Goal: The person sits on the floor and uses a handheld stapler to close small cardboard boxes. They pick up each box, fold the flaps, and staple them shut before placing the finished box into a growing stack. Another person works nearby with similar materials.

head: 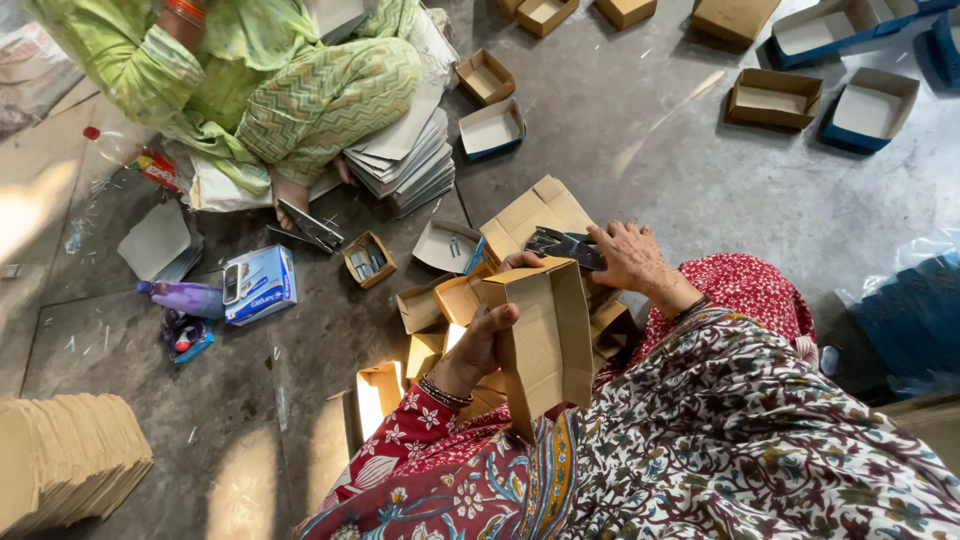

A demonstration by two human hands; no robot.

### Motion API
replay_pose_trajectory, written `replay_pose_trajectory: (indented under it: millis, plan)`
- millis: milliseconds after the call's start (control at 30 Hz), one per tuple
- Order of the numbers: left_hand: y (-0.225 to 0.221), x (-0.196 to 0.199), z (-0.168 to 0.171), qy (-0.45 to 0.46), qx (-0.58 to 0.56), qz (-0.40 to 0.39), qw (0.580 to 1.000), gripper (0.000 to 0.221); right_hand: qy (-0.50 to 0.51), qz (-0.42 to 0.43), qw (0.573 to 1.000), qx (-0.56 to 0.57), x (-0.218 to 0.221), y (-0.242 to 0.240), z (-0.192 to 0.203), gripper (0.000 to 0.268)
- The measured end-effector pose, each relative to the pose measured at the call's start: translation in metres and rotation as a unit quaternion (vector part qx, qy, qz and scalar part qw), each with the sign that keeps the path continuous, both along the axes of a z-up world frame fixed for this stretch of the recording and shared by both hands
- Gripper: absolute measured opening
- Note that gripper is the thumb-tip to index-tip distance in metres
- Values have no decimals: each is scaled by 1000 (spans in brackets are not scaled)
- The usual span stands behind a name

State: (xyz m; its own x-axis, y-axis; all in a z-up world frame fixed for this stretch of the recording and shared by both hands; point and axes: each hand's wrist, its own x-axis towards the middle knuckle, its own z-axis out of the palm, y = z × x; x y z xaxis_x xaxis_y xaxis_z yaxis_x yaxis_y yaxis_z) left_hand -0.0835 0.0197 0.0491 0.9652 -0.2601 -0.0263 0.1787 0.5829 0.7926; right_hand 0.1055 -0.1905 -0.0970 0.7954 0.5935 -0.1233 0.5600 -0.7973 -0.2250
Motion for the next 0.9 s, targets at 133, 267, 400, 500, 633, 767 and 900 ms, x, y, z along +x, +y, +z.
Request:
replay_pose_trajectory:
  millis: [133, 267, 400, 500, 633, 767, 900]
  plan:
    - [3, 1, 8, -49, 68, 14, 996, 87, 45, -55, 996, 55, -7, 0, 3, 90]
    - [11, -2, 9, -108, 155, 26, 982, 90, 323, -157, 858, 368, -36, -26, 16, 84]
    - [18, -5, 6, -173, 275, 41, 945, 93, 578, -66, 566, 584, -107, -70, 33, 88]
    - [17, -5, 5, -241, 356, 34, 902, 89, 732, -46, 398, 551, -160, -94, 50, 95]
    - [12, -3, 7, -290, 400, 22, 869, 87, 747, -75, 395, 530, -211, -114, 69, 96]
    - [3, 0, 13, -314, 469, -9, 825, 87, 746, -12, 391, 539, -220, -115, 77, 92]
    - [-6, 1, 20, -342, 503, -15, 794, 87, 711, -70, 474, 516, -216, -115, 89, 90]
